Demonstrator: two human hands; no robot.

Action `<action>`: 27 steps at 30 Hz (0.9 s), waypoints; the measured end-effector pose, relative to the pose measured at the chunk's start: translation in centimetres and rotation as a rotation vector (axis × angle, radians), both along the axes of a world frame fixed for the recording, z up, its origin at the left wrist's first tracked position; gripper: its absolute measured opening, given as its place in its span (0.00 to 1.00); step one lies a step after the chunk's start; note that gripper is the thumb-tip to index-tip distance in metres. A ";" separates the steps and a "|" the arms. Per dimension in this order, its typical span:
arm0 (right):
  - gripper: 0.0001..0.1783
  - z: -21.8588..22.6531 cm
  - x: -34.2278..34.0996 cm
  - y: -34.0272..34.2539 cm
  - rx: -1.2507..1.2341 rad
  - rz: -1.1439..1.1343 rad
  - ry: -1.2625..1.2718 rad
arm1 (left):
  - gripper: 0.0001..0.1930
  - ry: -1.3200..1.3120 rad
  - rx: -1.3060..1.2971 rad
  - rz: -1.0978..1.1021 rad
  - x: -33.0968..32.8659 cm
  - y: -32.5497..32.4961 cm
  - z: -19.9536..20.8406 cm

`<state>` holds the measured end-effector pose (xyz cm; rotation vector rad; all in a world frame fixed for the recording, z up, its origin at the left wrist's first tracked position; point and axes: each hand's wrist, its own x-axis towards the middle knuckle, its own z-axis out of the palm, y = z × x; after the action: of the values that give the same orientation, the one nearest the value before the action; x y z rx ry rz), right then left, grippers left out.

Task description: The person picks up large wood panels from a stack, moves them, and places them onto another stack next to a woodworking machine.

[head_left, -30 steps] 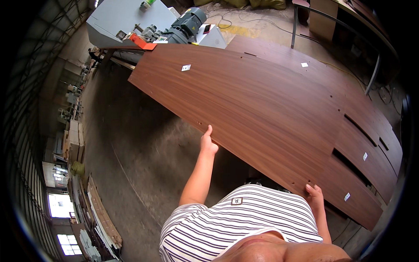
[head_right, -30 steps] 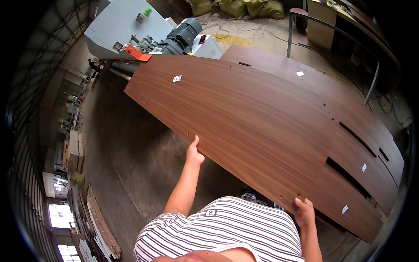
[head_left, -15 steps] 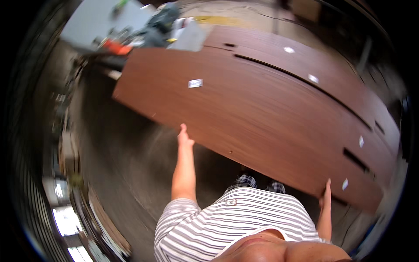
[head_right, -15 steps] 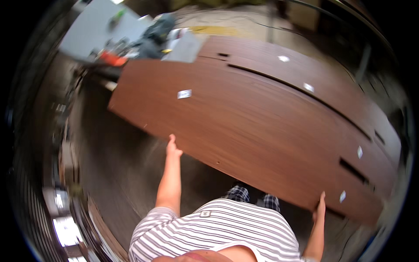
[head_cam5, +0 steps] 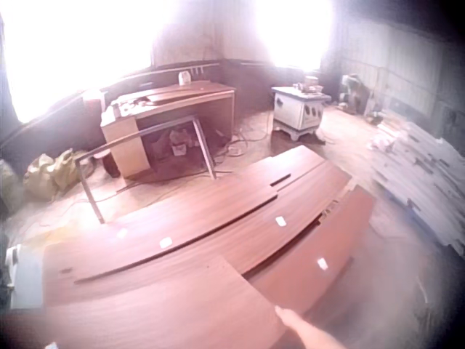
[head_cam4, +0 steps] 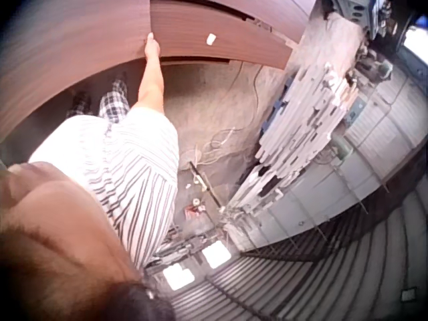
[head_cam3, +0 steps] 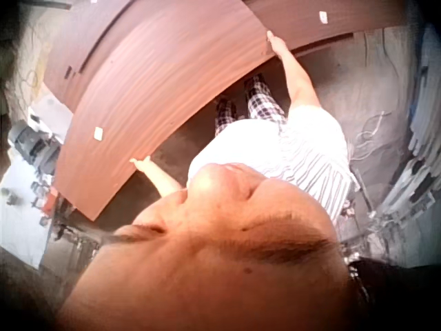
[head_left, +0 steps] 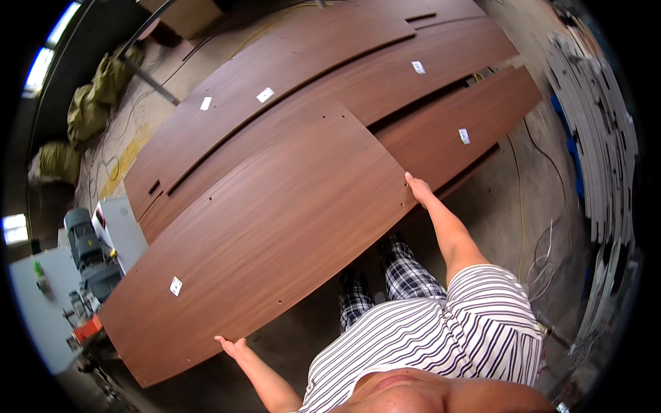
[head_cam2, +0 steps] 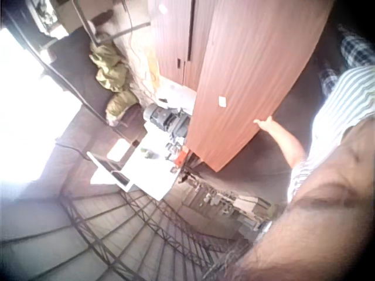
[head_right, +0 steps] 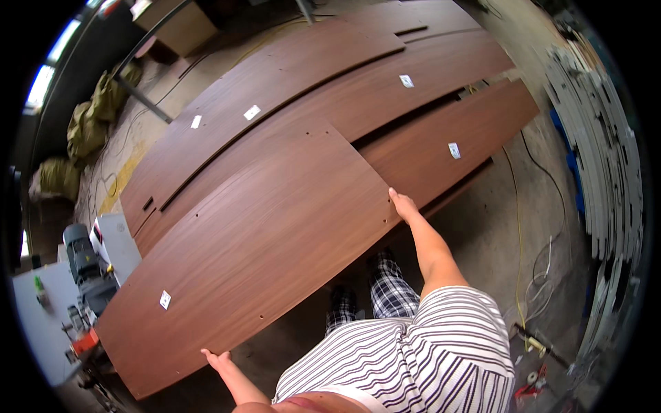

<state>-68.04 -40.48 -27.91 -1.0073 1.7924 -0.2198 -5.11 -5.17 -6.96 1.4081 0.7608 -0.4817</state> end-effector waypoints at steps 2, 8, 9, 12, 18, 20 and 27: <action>0.37 3.0 -0.2 -2.4 0.001 0.077 0.175 | 0.28 0.014 -0.015 0.040 -1.9 -3.8 1.9; 0.38 9.8 -7.6 -5.9 0.023 0.077 0.593 | 0.25 0.127 -0.224 -0.127 -6.6 -7.1 0.1; 0.38 10.4 -9.7 -6.6 0.014 0.077 0.651 | 0.25 0.145 -0.231 -0.131 -7.8 -7.3 -1.6; 0.36 13.2 -13.5 -11.4 0.022 0.104 0.766 | 0.24 0.219 -0.240 -0.138 -11.3 -13.5 -4.8; 0.29 17.8 -18.9 -12.4 0.066 0.118 1.030 | 0.21 0.267 -0.220 -0.244 -21.4 -19.7 -6.9; 0.29 17.4 -22.3 -12.6 0.071 0.108 1.113 | 0.19 0.313 -0.189 -0.250 -24.4 -20.7 -7.1; 0.36 12.5 -23.8 -12.4 0.126 0.334 1.091 | 0.18 0.536 -0.262 -0.419 -34.5 -22.2 -9.3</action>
<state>-91.87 -52.91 -15.39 -1.4497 2.4718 0.7889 -39.64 -27.36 -16.22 1.1971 0.7864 -1.2755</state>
